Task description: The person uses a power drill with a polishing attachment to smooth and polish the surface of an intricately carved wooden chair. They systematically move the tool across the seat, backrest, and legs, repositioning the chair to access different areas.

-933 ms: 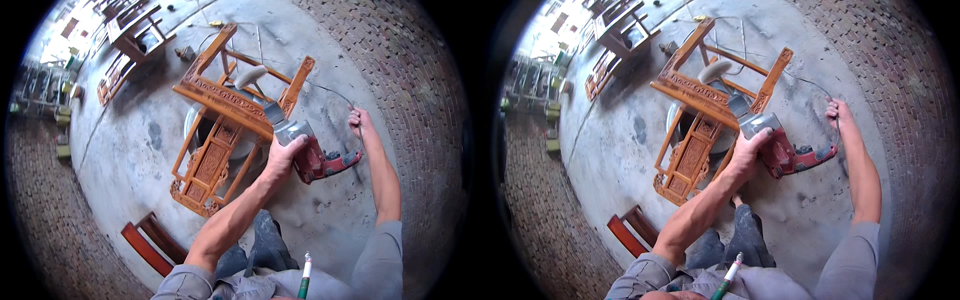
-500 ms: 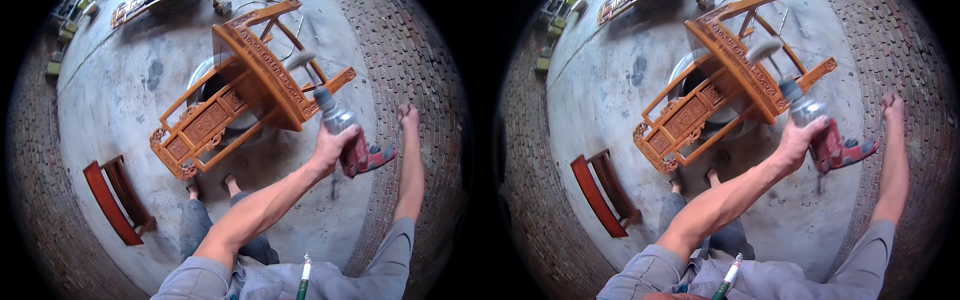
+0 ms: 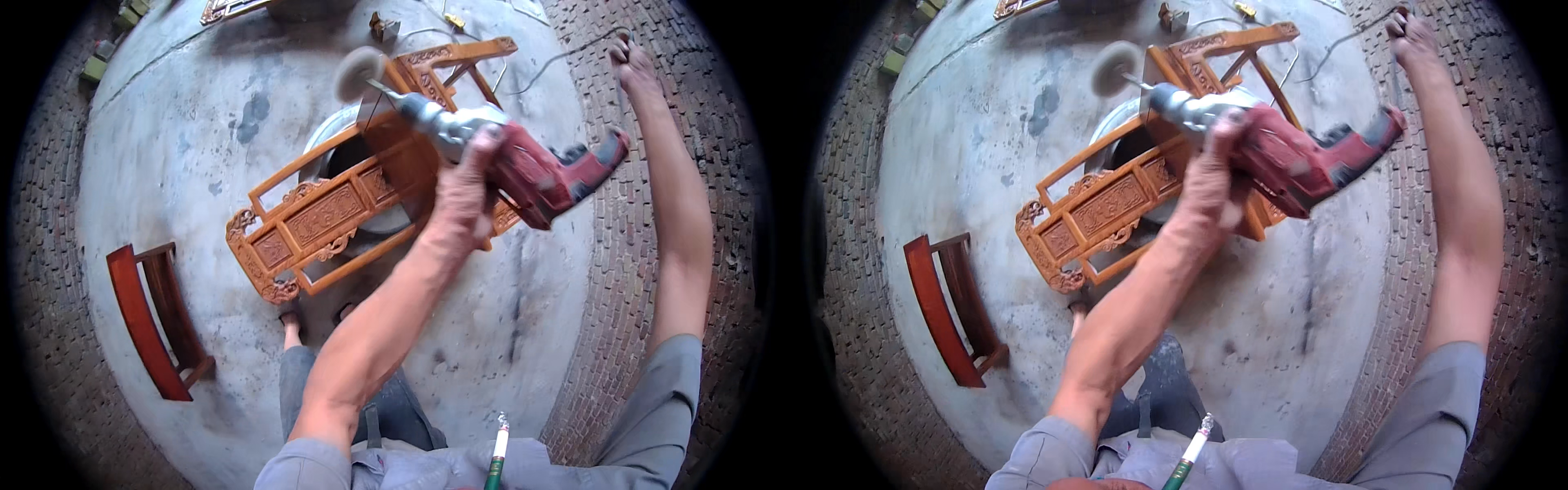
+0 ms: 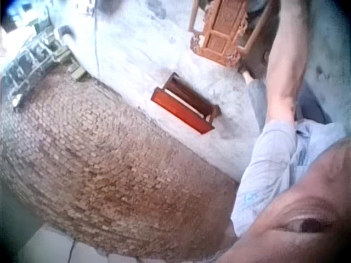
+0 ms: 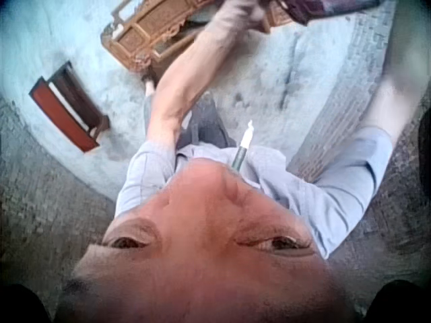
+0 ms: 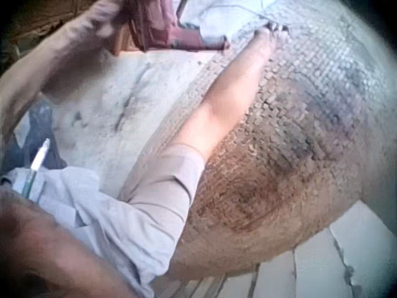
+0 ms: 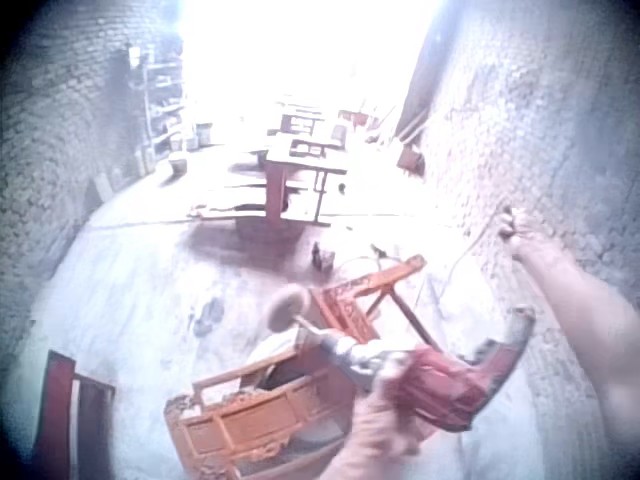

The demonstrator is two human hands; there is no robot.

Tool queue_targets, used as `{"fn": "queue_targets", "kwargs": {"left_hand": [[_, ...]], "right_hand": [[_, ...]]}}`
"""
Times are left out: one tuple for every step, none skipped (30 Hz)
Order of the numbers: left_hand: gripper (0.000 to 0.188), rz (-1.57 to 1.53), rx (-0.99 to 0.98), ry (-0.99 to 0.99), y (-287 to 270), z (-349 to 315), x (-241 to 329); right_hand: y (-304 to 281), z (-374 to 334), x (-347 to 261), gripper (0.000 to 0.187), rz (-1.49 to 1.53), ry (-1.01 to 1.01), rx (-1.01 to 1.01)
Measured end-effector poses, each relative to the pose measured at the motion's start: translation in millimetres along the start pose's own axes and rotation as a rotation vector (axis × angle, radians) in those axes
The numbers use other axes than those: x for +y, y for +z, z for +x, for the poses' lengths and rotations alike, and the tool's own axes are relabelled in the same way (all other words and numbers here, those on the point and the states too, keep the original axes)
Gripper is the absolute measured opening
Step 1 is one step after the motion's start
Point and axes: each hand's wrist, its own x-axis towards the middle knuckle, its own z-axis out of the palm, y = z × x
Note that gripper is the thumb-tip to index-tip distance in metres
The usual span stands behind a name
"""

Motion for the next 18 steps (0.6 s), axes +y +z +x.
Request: {"fn": "queue_targets", "kwargs": {"left_hand": [[0.058, 0.006, 0.001, 0.042, -3, 3, 19], [0.061, 0.008, 0.008, 0.072, -8, 2, 36], [0.063, 0.012, -0.008, 0.098, -18, 7, 50], [0.064, 0.022, -0.005, 0.138, -31, 8, 67], [0.065, 0.022, 0.001, 0.128, -33, 1, 84], [0.065, 0.004, 0.008, 0.108, -40, -6, 96], [0.064, 0.042, 0.018, 0.130, -44, -13, 105], [0.063, 0.081, 0.035, 0.145, -53, -20, 109], [0.062, 0.106, 0.040, 0.175, -62, -24, 110], [0.062, 0.104, 0.060, 0.138, -61, -33, 110], [0.061, 0.078, 0.091, 0.113, -66, -40, 108], [0.061, 0.049, 0.118, 0.085, -70, -46, 104], [0.061, -0.019, 0.091, 0.016, -69, -53, 93], [0.061, -0.038, 0.112, 0.025, -78, -53, 99], [0.056, -0.101, 0.117, 0.025, -87, -59, 108], [0.054, -0.070, 0.174, 0.104, -101, -67, 113], [0.055, -0.067, 0.196, 0.139, -113, -72, 117], [0.058, -0.064, 0.225, 0.170, -127, -83, 122]], "right_hand": [[16, 6, 3, 0.022, 0.048, 0.022, -0.078], [29, 8, 5, 0.021, 0.090, 0.050, -0.150], [46, 12, 3, 0.021, 0.136, 0.069, -0.226], [67, 5, 18, 0.019, 0.075, 0.068, -0.167], [83, -2, 27, 0.017, 0.007, 0.065, -0.101], [95, -12, 41, 0.014, -0.060, 0.074, -0.029], [90, -5, 41, 0.013, -0.092, 0.119, -0.013], [80, 0, 49, 0.012, -0.125, 0.170, 0.012], [72, 7, 58, 0.011, -0.164, 0.190, 0.052], [69, 13, 69, 0.011, -0.206, 0.218, 0.090], [83, -21, 85, 0.010, -0.252, 0.197, 0.014], [82, 31, 97, 0.010, -0.231, 0.290, -0.277], [60, 75, 80, 0.012, -0.240, 0.363, -0.520], [114, 68, 118, 0.017, -0.261, 0.187, -0.635], [173, 30, 150, 0.017, -0.328, 0.031, -0.619], [224, -17, 171, 0.018, -0.422, -0.099, -0.655], [253, -59, 181, 0.020, -0.536, -0.232, -0.720], [268, -102, 190, 0.023, -0.672, -0.370, -0.822]]}}
